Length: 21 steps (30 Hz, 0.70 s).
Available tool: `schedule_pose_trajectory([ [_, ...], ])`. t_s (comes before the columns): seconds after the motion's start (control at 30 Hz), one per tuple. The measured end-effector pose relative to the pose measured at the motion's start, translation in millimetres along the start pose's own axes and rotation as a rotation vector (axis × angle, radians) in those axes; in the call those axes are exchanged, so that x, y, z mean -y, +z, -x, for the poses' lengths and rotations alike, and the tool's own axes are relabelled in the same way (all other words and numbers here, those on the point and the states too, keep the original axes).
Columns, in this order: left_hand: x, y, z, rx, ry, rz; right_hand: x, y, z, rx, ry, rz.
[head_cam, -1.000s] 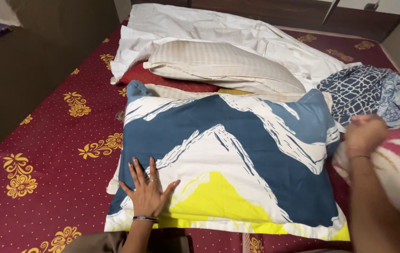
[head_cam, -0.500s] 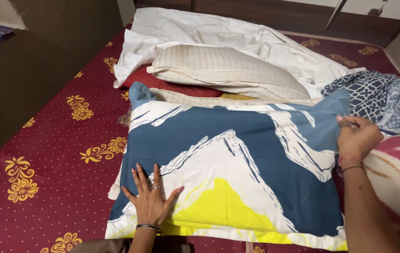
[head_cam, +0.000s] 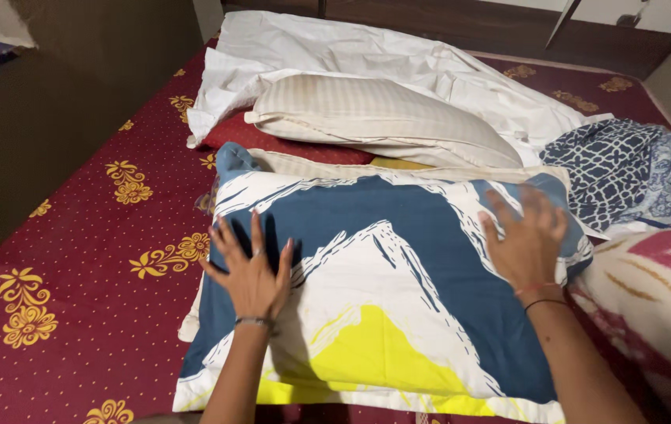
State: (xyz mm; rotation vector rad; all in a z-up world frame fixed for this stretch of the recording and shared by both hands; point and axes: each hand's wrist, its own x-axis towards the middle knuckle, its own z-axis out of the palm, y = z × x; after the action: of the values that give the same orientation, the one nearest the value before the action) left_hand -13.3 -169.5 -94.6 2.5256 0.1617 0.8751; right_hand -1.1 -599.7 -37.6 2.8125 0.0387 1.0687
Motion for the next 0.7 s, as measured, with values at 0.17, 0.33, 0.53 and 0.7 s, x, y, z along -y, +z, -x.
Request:
schedule_pose_trajectory([
  [0.17,-14,16,-13,0.006,-0.043,-0.077,-45,5,-28,0.052,0.816,-0.172],
  [0.33,-6,27,-11,-0.065,-0.014,-0.090,58,-8,-42,-0.196,0.512,-0.483],
  [0.53,-1,30,-10,-0.086,0.001,-0.094,234,-16,-13,0.083,-0.464,-0.407],
  [0.7,0,30,-13,-0.066,0.010,-0.100,128,7,-32,0.156,-0.193,-0.370],
])
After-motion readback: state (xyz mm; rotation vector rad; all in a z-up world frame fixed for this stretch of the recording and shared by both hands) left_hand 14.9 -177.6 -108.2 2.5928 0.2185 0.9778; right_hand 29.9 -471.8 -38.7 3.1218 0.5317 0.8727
